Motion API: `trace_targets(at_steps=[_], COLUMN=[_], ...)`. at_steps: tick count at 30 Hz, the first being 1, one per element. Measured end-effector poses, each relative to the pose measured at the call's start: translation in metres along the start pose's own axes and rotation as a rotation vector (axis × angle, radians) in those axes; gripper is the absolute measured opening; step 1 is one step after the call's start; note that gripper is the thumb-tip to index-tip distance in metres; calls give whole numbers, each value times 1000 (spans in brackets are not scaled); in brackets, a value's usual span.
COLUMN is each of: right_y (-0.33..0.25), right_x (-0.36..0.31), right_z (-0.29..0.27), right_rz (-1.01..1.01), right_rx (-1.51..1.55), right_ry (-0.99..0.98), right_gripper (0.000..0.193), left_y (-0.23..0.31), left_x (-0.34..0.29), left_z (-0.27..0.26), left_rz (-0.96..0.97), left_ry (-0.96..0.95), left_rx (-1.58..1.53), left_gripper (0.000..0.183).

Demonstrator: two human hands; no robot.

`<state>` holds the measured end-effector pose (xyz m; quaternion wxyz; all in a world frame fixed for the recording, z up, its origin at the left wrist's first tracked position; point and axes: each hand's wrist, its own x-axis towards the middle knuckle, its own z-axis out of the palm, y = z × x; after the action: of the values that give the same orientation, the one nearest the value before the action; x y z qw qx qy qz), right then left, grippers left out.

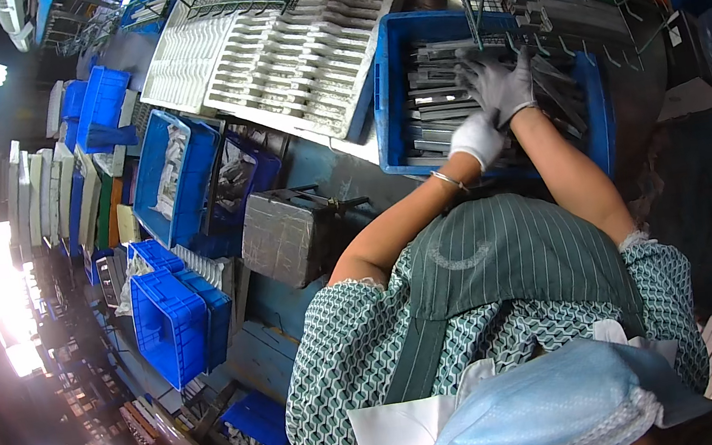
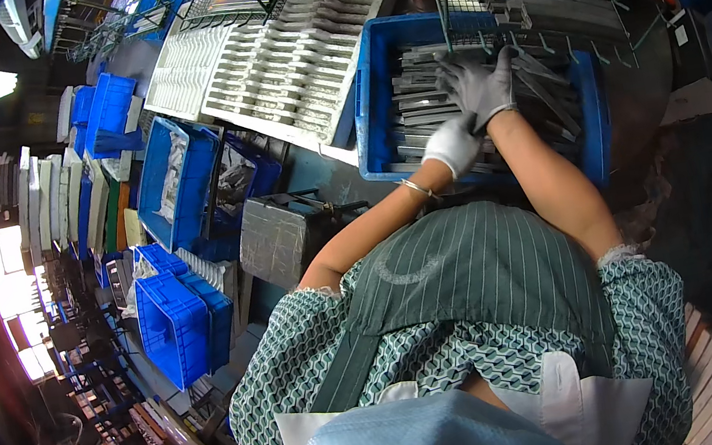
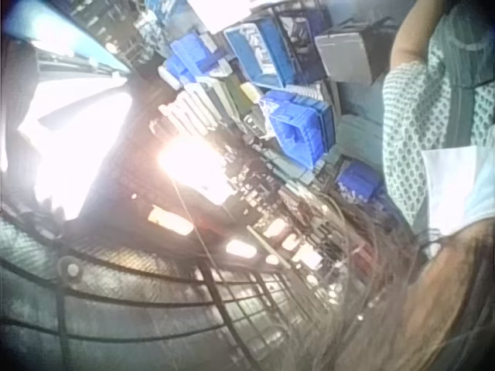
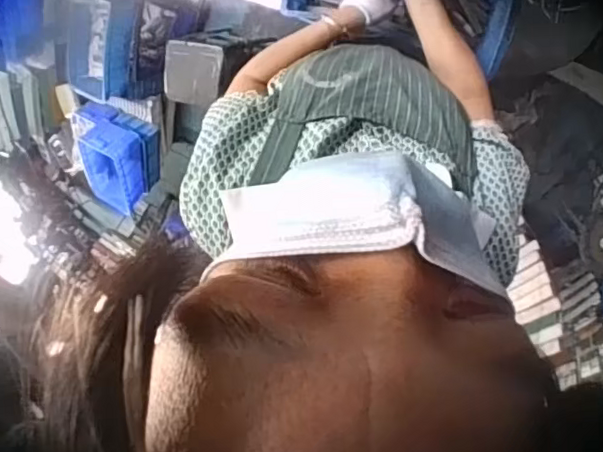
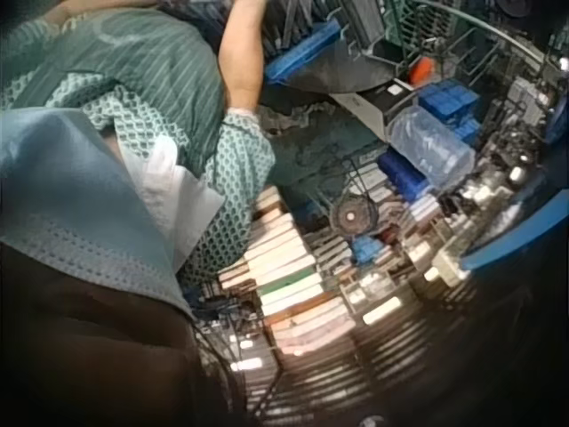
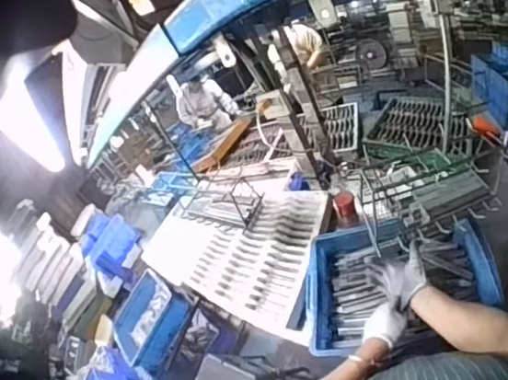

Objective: The person loads metal bars from a blue bin into a wire rack by hand, then picks up the blue bin and carries it across the room.

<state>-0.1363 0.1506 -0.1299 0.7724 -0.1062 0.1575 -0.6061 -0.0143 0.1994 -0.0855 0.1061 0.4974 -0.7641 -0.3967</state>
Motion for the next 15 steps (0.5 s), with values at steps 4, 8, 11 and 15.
trace_targets(at_steps=[4, 8, 11, 15], right_y=[14, 16, 7, 23], right_x=[-15, -14, -5, -4], right_z=[30, 5, -41, 0], right_rz=[86, -25, -554, -156], right_rx=[-102, -401, -1139, -463], right_ry=[188, 373, -85, 428], right_gripper=[88, 95, 71, 28], left_y=[11, 16, 5, -26], left_x=[-28, -24, 6, 23], left_z=[-5, -17, -8, -22], left_rz=[242, 230, 396, -100], left_ry=[13, -155, 462, -198], left_rx=[46, 192, -147, -1398], left_gripper=[22, 22, 25, 37])
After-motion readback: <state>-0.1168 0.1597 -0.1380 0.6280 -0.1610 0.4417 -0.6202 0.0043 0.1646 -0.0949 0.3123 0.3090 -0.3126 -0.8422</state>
